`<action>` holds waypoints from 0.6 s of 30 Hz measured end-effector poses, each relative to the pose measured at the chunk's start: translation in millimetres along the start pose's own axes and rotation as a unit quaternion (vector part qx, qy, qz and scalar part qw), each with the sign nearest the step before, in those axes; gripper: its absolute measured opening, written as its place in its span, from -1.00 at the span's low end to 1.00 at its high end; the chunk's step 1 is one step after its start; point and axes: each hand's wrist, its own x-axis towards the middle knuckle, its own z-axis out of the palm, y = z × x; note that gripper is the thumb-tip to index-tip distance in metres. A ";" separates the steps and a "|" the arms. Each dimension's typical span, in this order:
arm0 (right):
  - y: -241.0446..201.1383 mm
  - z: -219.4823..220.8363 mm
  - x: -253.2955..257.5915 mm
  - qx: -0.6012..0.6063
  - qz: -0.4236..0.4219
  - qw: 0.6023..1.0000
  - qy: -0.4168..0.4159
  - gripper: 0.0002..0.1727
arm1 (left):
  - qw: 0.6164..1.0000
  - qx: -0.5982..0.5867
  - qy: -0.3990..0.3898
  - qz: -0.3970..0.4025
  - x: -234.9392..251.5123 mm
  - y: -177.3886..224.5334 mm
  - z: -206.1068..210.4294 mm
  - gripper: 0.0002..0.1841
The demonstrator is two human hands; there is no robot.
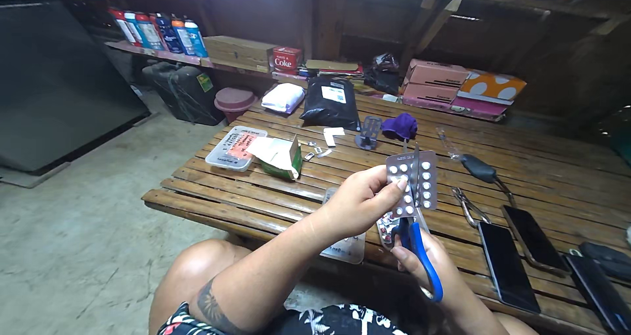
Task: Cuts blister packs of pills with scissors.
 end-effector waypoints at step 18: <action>-0.6 -3.4 1.6 -0.025 0.001 1.000 0.007 -0.59 | 1.000 -0.004 -0.001 -0.004 -0.1 1.4 -1.9 -0.76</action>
